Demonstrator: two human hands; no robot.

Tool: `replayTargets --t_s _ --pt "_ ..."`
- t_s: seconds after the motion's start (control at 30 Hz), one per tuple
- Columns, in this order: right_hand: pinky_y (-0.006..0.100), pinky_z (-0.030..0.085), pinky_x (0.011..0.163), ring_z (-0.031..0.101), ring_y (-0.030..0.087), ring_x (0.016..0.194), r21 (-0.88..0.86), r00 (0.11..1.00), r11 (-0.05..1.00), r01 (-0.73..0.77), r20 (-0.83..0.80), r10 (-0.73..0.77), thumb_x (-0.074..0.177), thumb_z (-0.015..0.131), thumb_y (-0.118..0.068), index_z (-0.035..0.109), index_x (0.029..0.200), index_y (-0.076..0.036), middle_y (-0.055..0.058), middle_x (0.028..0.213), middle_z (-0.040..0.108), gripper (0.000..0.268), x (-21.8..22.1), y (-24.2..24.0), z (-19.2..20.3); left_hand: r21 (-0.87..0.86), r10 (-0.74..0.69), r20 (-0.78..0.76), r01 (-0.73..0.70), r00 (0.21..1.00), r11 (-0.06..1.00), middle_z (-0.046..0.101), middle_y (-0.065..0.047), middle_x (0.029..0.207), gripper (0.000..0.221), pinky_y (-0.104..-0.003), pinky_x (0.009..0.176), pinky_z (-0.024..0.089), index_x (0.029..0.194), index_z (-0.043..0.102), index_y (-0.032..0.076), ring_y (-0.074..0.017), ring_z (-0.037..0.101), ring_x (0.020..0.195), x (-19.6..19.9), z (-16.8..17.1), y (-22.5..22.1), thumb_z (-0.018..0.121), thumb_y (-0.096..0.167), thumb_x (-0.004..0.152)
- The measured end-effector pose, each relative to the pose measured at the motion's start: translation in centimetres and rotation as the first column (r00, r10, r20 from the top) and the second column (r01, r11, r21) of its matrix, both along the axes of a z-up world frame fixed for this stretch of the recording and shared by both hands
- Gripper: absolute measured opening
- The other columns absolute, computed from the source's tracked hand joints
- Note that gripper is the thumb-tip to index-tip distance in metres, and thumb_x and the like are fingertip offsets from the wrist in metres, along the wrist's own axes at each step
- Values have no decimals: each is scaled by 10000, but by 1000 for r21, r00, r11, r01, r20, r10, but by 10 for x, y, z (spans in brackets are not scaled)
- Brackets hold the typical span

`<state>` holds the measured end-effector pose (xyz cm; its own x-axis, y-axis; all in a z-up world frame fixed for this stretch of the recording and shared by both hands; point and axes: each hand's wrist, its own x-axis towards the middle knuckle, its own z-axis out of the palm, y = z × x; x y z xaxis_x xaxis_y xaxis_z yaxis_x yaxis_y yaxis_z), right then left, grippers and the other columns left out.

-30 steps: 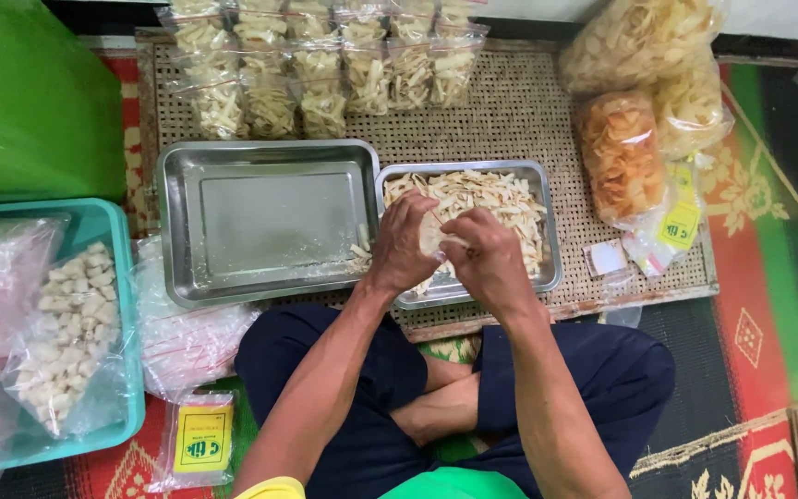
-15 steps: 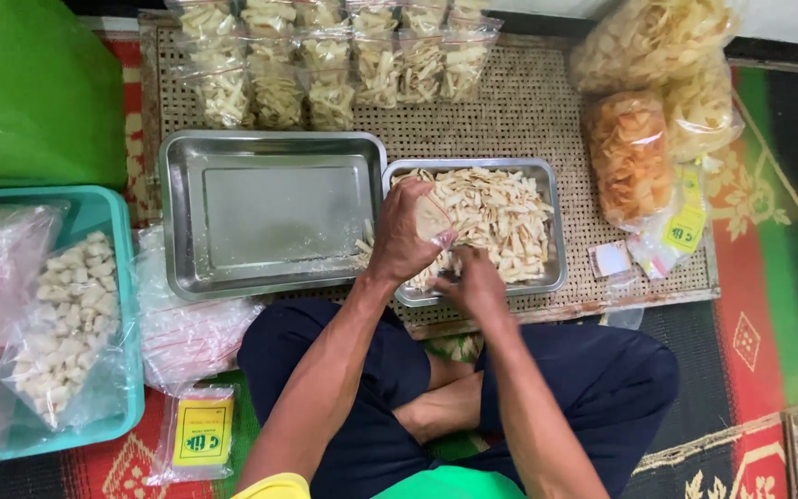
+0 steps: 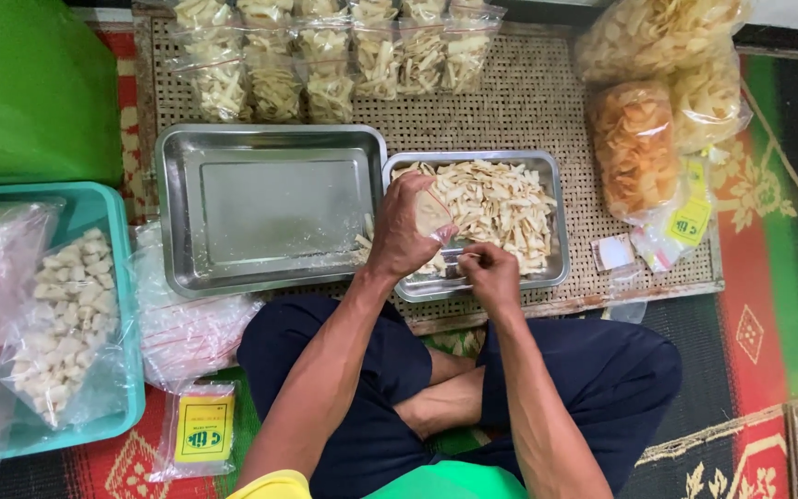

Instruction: The person sits on a mat and packs dried food items from a metal tray into small plastic bags. They fill each bag by hand, seal it, and place it aside with other completed packages.

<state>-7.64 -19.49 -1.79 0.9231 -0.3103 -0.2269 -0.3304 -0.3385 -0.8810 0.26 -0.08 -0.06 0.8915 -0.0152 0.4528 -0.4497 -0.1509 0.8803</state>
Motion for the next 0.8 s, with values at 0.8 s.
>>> replayTargets --t_s 0.8 --pt "344 639 691 710 295 960 -474 905 874 -105 319 282 998 732 -86 711 1129 9 167 1025 696 163 32 42 127 60 -53 -1 53 999 997 629 -150 1166 720 -540 1027 471 1295 560 106 -426 613 1195 -6 4 -5 885 162 654"
